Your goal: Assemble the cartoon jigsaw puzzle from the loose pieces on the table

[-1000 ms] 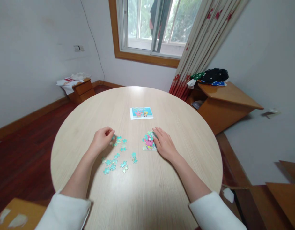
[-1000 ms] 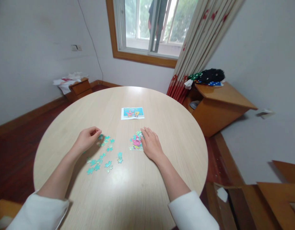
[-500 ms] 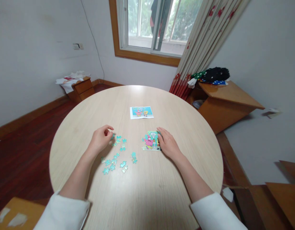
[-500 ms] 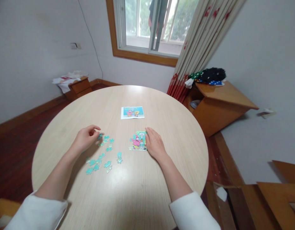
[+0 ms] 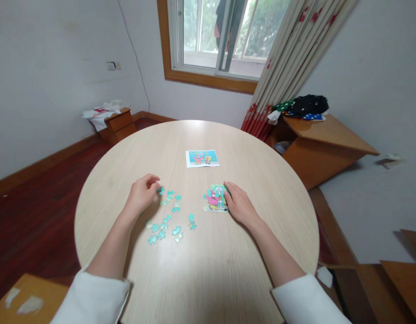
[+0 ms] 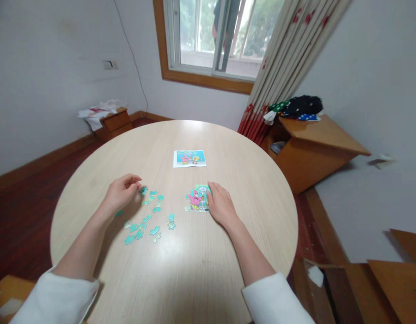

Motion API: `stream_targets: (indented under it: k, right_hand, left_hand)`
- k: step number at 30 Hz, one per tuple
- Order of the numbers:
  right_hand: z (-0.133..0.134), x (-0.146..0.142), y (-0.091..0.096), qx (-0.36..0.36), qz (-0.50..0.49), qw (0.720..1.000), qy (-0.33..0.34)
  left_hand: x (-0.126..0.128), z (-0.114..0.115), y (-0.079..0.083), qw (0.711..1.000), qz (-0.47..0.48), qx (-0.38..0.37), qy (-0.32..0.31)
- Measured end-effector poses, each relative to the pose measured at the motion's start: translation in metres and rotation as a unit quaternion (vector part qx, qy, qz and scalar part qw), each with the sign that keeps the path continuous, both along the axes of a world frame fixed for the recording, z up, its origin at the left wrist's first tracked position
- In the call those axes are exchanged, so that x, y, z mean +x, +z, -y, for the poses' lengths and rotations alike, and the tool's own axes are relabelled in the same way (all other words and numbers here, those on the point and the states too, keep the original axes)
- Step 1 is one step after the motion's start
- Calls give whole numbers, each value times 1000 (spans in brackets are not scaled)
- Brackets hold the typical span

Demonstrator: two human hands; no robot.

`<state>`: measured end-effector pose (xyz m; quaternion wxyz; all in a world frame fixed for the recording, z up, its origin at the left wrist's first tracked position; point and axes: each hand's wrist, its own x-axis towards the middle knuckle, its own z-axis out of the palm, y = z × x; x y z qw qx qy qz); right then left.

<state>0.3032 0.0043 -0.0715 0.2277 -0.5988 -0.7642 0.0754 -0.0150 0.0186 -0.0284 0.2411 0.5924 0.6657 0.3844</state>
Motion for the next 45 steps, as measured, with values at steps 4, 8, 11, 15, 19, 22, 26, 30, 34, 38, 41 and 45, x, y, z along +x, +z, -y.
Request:
stream_targets:
  k: [4, 8, 11, 15, 19, 22, 26, 30, 34, 38, 41, 45]
  right_hand:
    - [0, 1, -1, 6, 8, 1000, 6]
    - [0, 1, -1, 9, 9, 1000, 9]
    - [-1, 2, 0, 1, 14, 1000, 15]
    - [0, 3, 0, 2, 21, 999, 24]
    - [0, 2, 0, -1, 26, 999, 22]
    - [0, 2, 0, -6, 26, 999, 19]
    - [0, 2, 0, -6, 26, 999, 23]
    - [0, 3, -1, -1, 32, 999, 23]
    - [0, 3, -1, -3, 34, 999, 25]
    - [0, 2, 0, -12, 39, 999, 19]
    - [0, 2, 0, -16, 41, 999, 18]
    - [0, 2, 0, -12, 39, 999, 20]
  left_hand:
    - [1, 1, 0, 999, 42, -18, -7]
    - [4, 5, 4, 997, 57, -36, -25]
    - [5, 6, 5, 998, 45, -33, -41]
    - [5, 6, 5, 998, 28, -30, -42]
    - [5, 6, 6, 998, 21, -31, -46]
    - [5, 6, 6, 998, 15, -32, -45]
    - [3, 3, 2, 999, -11, -17, -42]
    - [1, 1, -2, 998, -39, -8, -42]
    - [1, 1, -4, 998, -46, -5, -46]
    - [1, 1, -4, 998, -40, -2, -45]
    - [1, 1, -3, 998, -39, -3, -47]
    - [2, 2, -1, 998, -41, -5, -48]
